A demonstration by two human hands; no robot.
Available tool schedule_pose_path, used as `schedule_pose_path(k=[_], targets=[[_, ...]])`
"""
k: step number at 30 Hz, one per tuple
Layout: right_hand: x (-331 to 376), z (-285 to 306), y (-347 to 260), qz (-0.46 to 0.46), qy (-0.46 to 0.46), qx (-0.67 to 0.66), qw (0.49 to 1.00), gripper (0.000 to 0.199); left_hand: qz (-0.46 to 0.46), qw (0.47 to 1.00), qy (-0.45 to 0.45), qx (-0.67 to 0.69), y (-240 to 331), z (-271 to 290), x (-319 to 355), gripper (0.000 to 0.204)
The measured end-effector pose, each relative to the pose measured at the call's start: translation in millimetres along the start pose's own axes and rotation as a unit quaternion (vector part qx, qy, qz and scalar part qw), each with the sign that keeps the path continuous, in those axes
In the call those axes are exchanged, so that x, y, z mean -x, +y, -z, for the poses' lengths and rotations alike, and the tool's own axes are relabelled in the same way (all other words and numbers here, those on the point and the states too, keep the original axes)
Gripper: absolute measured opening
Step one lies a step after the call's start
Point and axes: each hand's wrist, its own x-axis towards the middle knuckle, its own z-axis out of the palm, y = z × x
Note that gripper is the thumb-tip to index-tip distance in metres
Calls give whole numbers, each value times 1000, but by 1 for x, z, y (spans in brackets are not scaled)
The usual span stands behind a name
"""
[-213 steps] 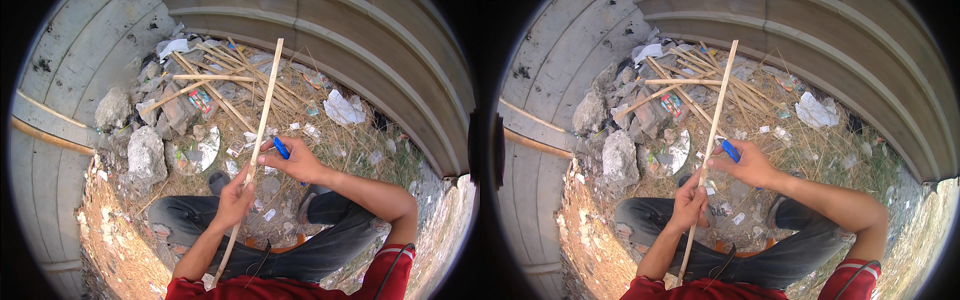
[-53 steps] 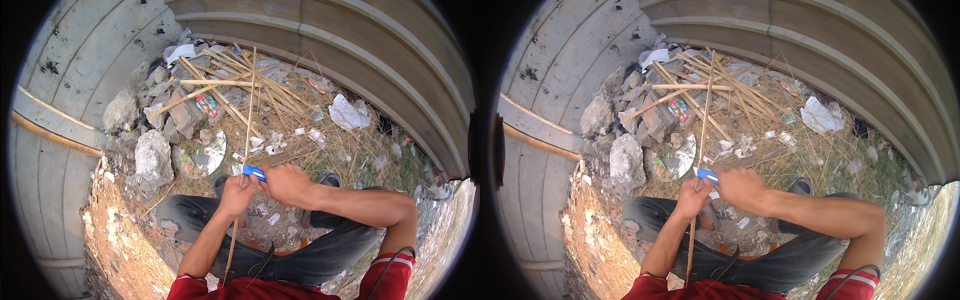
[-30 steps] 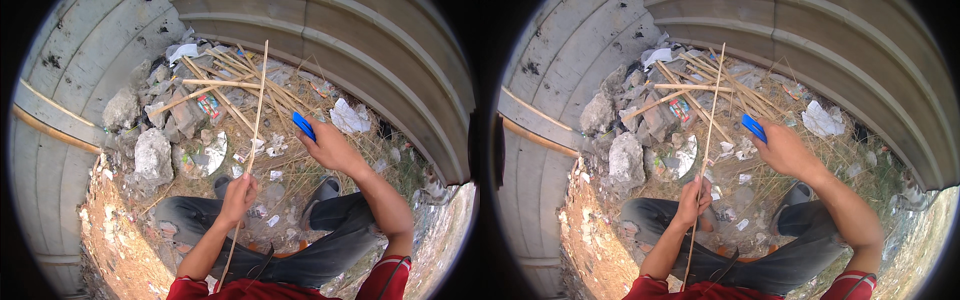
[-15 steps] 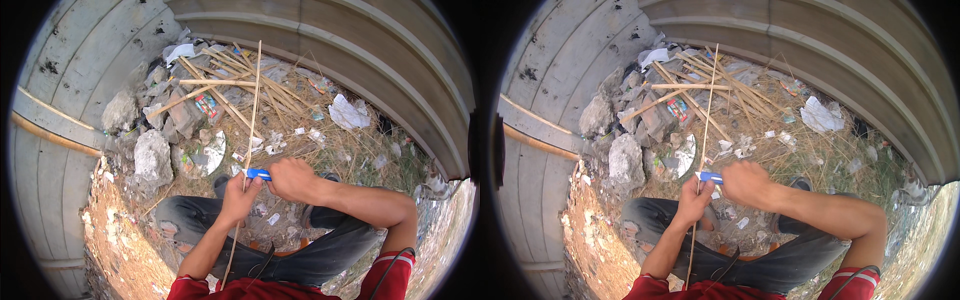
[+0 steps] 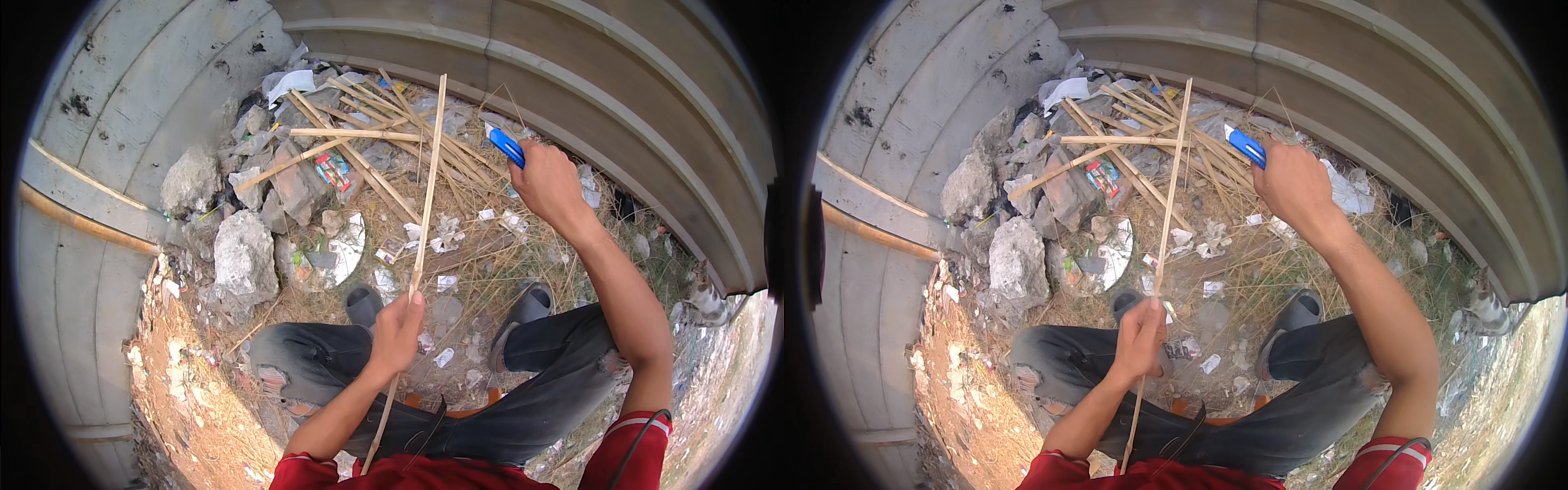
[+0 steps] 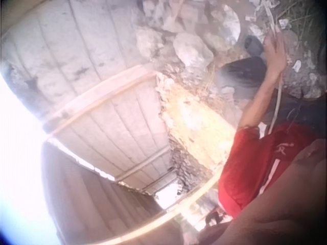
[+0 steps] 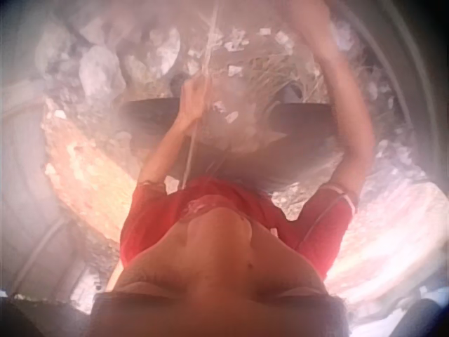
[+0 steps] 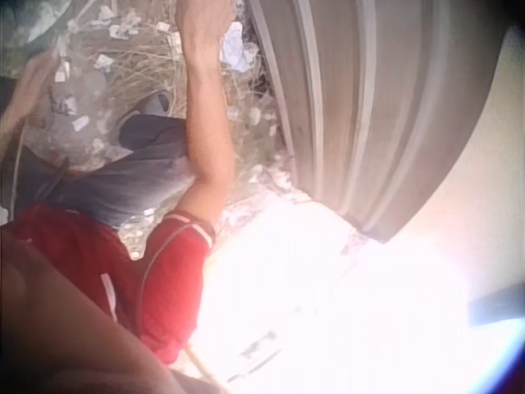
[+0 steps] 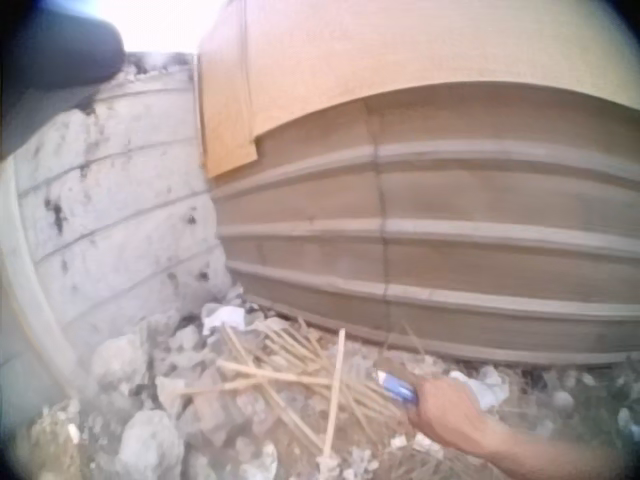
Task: The person sits on the ground and uses a blue utility knife to shave thin strips of bamboo. They hold the bamboo stick in one hand and scrape the blade along its length to remove the outer layer, occasionally switching to a larger knife to split the stick.
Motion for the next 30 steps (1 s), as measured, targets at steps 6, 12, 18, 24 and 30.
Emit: schedule_pose_path(k=[6, 12, 18, 24, 30], targets=[[36, 0, -34, -29, -139, -258, 956, 33, -31, 999, -34, 12, 6, 6, -4, 37], [52, -10, -59, -83, -228, -462, 853, 43, -29, 993, -102, 43, 12, -1, -1, 34], [52, -21, -54, -29, -219, -480, 849, 35, -40, 984, -148, 84, 5, -3, 3, 32], [50, -27, -44, -25, -208, -462, 862, 37, -44, 980, -173, 83, 8, -1, 4, 28], [53, -10, -56, -7, -184, -381, 906, 34, -93, 988, -102, 73, 14, -10, 7, 54]])
